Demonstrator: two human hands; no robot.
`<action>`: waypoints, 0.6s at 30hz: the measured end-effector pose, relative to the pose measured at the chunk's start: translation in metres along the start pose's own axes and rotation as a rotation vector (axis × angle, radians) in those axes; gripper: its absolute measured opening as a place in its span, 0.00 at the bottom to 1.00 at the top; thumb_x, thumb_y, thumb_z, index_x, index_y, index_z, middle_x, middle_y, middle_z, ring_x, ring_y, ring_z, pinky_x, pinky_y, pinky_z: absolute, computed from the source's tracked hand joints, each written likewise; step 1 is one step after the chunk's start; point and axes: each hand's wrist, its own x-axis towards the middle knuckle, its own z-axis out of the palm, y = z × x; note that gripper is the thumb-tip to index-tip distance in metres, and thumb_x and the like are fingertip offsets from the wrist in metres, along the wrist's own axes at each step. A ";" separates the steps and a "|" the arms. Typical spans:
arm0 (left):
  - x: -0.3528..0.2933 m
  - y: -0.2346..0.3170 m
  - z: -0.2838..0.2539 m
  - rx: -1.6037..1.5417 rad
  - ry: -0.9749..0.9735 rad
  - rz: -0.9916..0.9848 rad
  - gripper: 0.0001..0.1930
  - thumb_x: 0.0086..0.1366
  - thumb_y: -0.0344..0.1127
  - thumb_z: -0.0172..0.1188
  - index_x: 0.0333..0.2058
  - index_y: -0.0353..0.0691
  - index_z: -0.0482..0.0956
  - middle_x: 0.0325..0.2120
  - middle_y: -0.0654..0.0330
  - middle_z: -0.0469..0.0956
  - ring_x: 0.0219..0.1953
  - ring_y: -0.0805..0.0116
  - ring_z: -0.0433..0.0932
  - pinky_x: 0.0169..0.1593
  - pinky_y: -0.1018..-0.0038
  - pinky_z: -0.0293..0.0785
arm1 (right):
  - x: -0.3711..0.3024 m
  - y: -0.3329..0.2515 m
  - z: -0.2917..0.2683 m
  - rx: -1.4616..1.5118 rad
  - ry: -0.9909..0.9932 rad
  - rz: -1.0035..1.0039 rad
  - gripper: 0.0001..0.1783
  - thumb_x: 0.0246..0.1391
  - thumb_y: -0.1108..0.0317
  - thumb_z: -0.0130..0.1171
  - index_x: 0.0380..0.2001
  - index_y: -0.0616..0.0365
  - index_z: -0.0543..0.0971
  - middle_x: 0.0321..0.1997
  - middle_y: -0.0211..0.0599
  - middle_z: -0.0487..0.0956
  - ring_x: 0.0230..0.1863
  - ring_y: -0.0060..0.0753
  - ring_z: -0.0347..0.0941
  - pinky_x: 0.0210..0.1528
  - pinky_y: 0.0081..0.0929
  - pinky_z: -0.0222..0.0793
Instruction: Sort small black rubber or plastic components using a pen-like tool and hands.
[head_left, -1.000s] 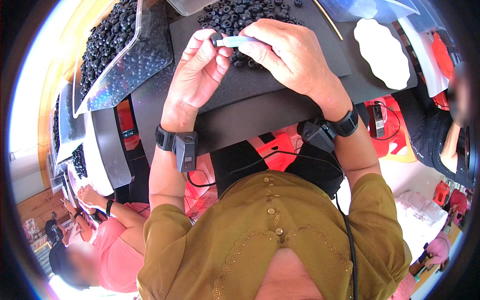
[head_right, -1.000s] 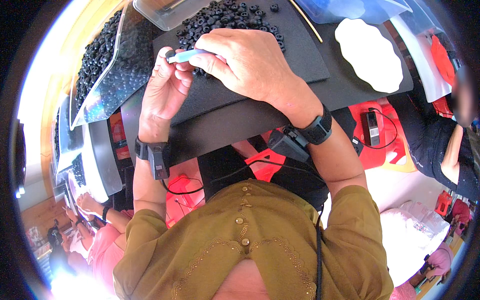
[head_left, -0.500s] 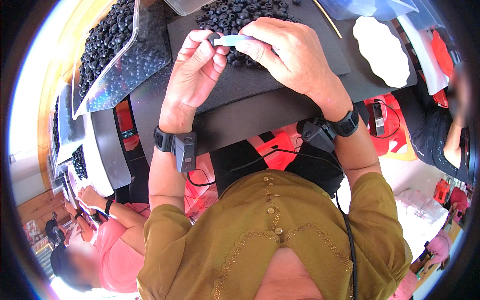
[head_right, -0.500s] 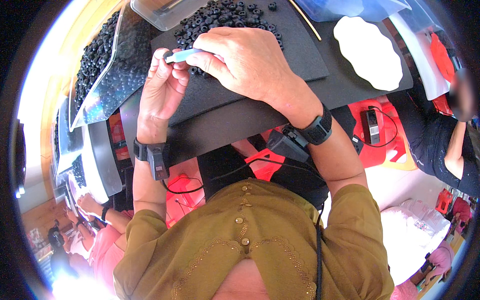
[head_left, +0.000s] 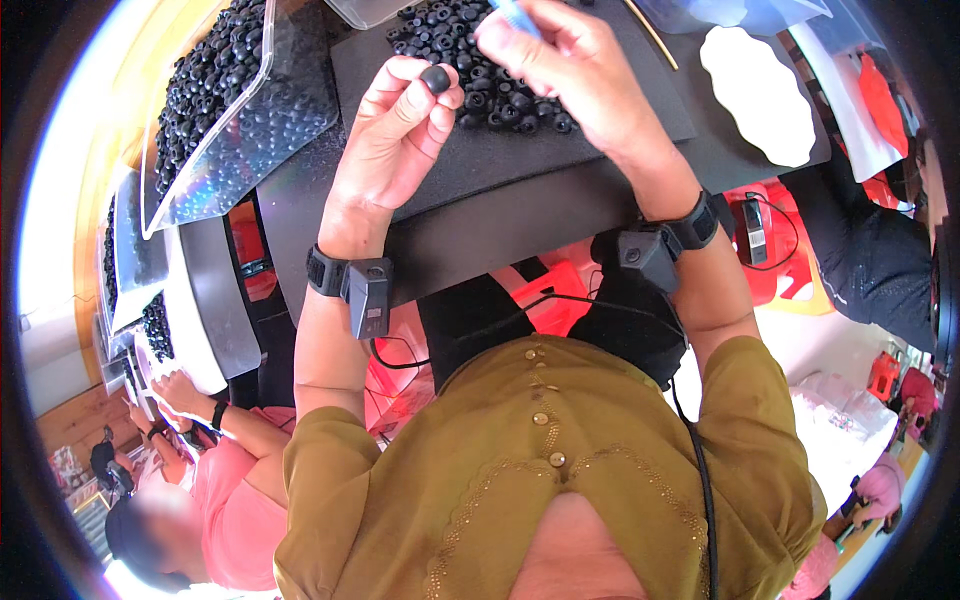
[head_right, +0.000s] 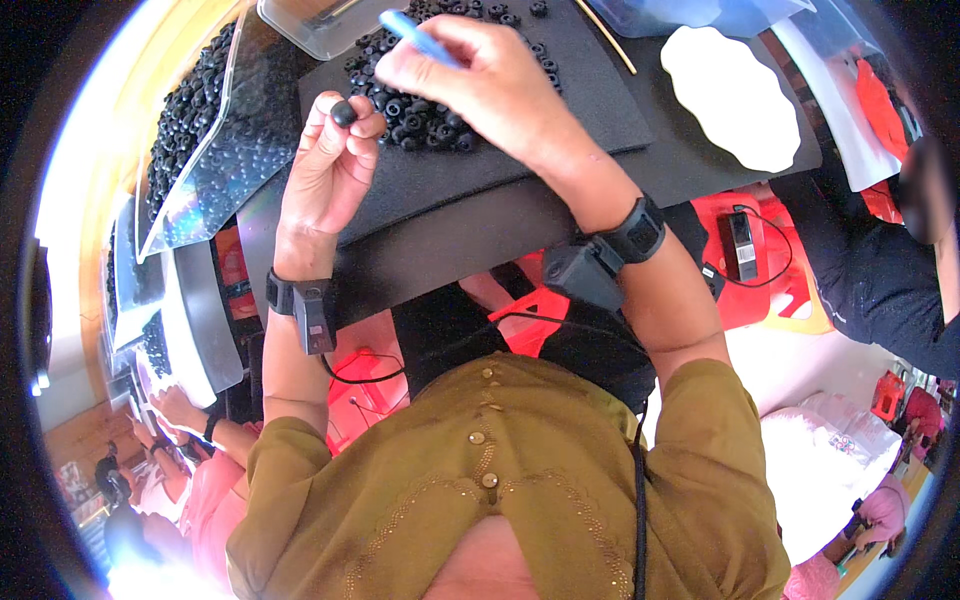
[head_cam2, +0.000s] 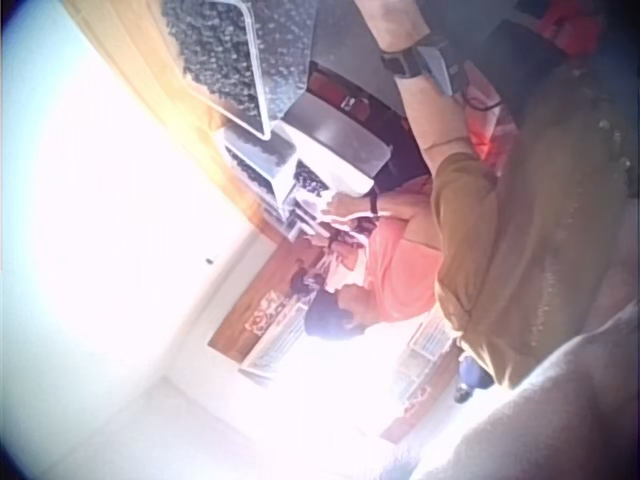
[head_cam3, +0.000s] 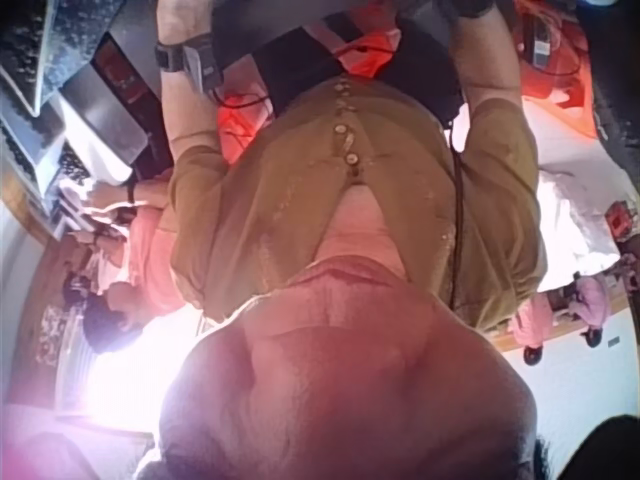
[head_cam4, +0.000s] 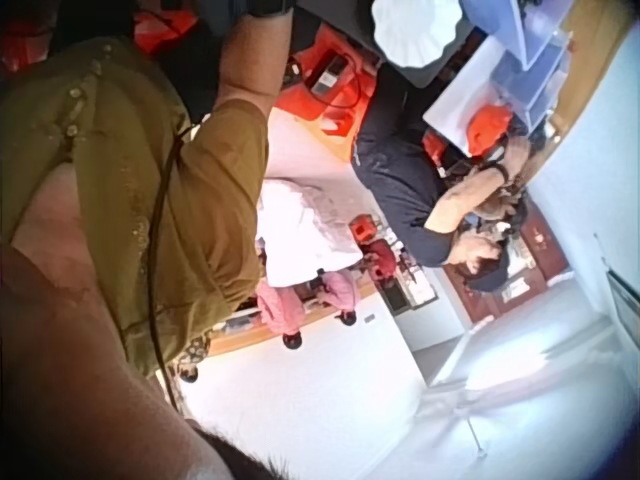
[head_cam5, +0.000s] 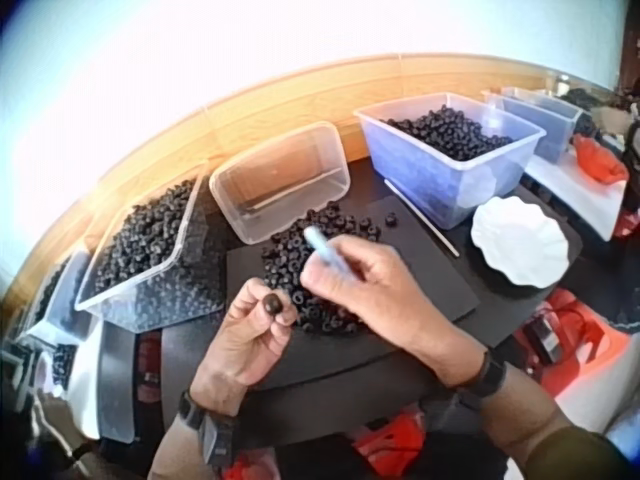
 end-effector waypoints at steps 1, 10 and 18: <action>0.000 0.000 0.000 0.008 -0.001 0.003 0.06 0.64 0.28 0.57 0.40 0.40 0.76 0.37 0.58 0.77 0.39 0.71 0.77 0.43 0.81 0.78 | -0.001 0.001 0.008 0.122 -0.022 0.027 0.15 0.54 0.56 0.63 0.33 0.58 0.81 0.24 0.21 0.75 0.28 0.09 0.65 0.29 0.13 0.59; 0.001 -0.008 -0.003 0.194 0.046 0.044 0.07 0.63 0.27 0.58 0.40 0.40 0.76 0.36 0.61 0.79 0.38 0.72 0.79 0.41 0.80 0.79 | -0.006 0.001 0.020 0.235 -0.076 -0.021 0.11 0.51 0.61 0.65 0.30 0.58 0.79 0.25 0.23 0.74 0.27 0.11 0.64 0.30 0.14 0.60; -0.003 0.001 0.000 0.188 0.072 0.070 0.07 0.63 0.27 0.58 0.40 0.40 0.76 0.36 0.59 0.79 0.35 0.71 0.78 0.41 0.79 0.78 | -0.004 -0.001 0.015 0.160 -0.128 -0.024 0.10 0.51 0.65 0.64 0.34 0.58 0.80 0.26 0.23 0.76 0.28 0.11 0.67 0.30 0.14 0.62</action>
